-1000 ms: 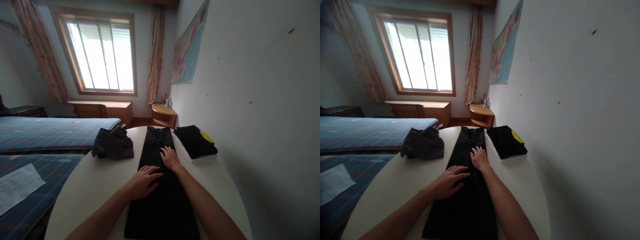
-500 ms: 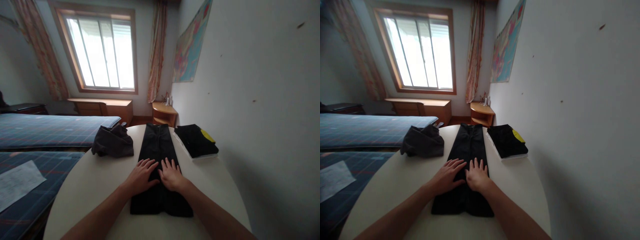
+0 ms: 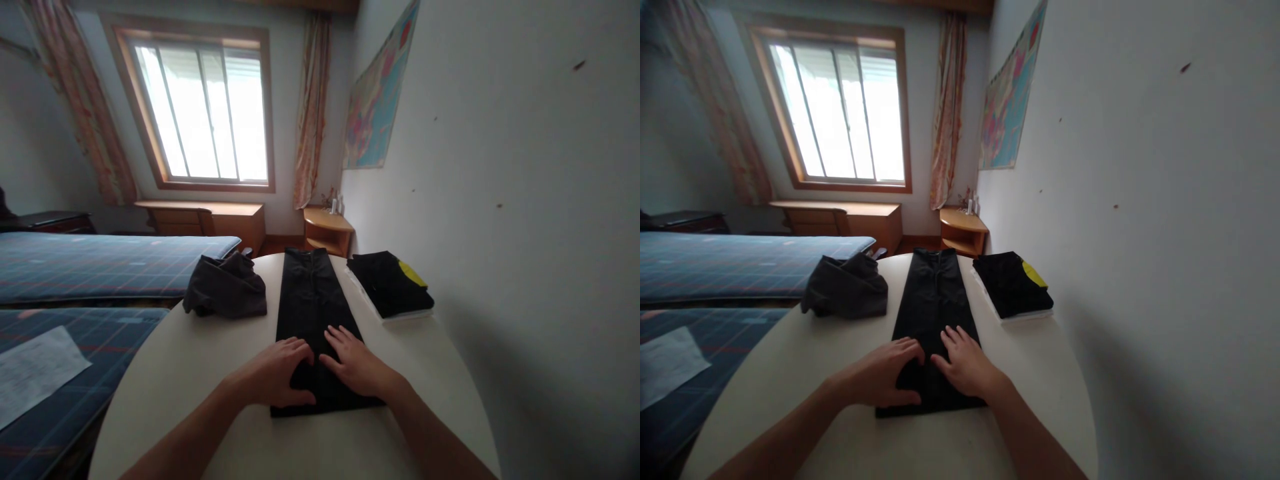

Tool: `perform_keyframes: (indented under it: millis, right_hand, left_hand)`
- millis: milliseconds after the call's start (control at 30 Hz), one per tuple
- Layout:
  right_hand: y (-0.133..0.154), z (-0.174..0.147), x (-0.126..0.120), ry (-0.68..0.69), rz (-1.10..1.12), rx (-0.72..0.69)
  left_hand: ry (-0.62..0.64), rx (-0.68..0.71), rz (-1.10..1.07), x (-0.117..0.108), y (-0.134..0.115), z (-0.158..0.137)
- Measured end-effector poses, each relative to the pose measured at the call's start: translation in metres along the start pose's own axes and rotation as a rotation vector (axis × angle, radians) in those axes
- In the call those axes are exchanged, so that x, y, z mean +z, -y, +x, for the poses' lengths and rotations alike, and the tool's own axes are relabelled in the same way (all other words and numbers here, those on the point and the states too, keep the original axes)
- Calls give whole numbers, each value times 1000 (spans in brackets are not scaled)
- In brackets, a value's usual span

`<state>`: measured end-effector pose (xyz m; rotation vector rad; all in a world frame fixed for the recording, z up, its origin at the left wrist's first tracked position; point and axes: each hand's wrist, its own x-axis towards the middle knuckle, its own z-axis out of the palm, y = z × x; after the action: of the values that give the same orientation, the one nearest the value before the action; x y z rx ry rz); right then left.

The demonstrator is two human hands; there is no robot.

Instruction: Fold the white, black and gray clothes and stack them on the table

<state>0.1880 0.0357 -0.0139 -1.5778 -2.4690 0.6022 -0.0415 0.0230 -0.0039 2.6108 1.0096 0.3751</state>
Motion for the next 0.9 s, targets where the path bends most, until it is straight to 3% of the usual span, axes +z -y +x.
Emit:
perform_keyframes:
  millis: [233, 700, 900]
  right_hand:
    - [-7, -29, -25, 31, 166, -90]
    - [-7, -22, -11, 10, 52, -59]
    - [-3, -25, -13, -25, 80, -144]
  left_hand:
    - [113, 118, 60, 4, -21, 2]
    - [163, 100, 23, 1, -17, 1]
    - [120, 97, 108, 5, -27, 3]
